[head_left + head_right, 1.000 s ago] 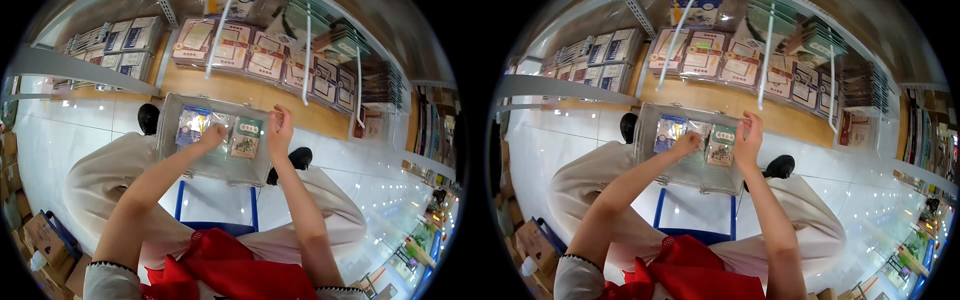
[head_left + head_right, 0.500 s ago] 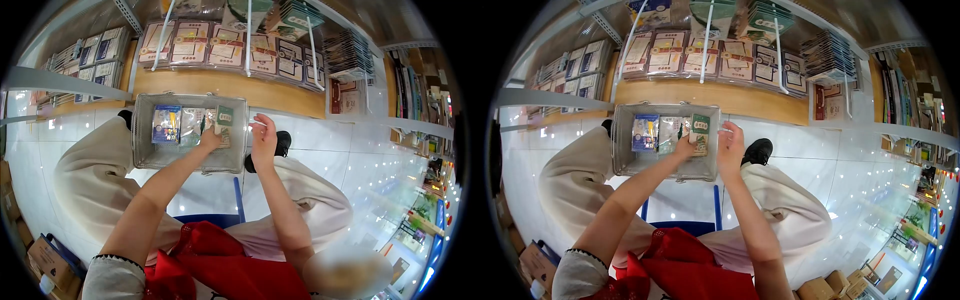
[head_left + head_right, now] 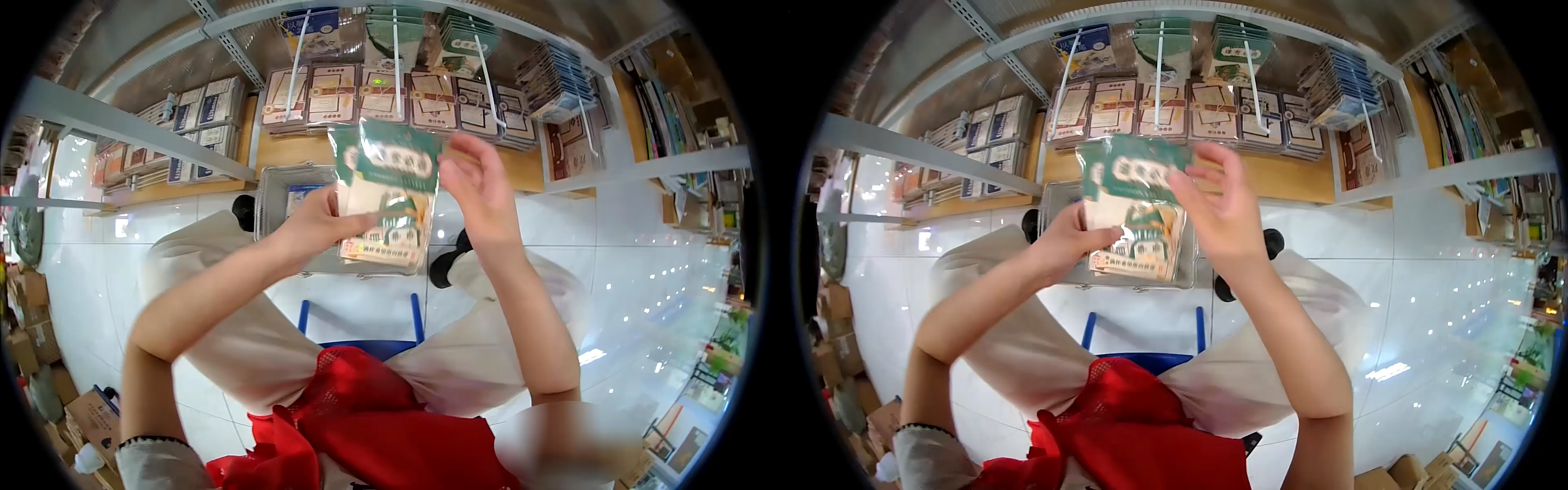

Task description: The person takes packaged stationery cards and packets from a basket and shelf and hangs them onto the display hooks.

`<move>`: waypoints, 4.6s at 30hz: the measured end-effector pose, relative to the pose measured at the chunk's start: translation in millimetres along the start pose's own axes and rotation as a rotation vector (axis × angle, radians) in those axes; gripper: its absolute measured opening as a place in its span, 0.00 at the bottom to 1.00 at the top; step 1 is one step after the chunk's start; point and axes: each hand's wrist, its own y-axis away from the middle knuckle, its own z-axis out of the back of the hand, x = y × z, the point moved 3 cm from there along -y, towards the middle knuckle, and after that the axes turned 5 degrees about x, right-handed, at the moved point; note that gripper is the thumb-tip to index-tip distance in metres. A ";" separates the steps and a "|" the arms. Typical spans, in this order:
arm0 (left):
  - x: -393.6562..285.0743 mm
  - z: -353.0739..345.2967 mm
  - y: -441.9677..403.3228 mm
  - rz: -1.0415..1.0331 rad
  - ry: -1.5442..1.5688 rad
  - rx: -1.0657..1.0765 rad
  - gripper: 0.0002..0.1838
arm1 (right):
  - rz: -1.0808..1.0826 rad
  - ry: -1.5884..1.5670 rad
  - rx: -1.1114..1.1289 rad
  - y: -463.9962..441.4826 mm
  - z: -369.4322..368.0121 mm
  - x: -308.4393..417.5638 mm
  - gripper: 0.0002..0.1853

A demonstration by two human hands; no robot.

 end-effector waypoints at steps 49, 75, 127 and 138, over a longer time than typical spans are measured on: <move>-41.5 -38.3 -63.3 -0.418 -0.967 -0.005 0.23 | 0.238 0.631 -0.233 -54.4 91.3 -31.5 0.18; -6.5 -71.6 -149.9 -0.552 -0.880 -0.108 0.31 | 0.193 0.113 -0.148 -82.5 116.4 -64.1 0.15; -72.7 50.1 -11.6 -0.522 -0.087 -0.416 0.13 | -0.029 -0.376 -0.263 -14.9 23.0 -12.5 0.15; -93.2 72.6 -2.2 -0.571 0.158 -0.480 0.12 | 0.109 -0.265 -0.263 -30.4 54.5 17.2 0.06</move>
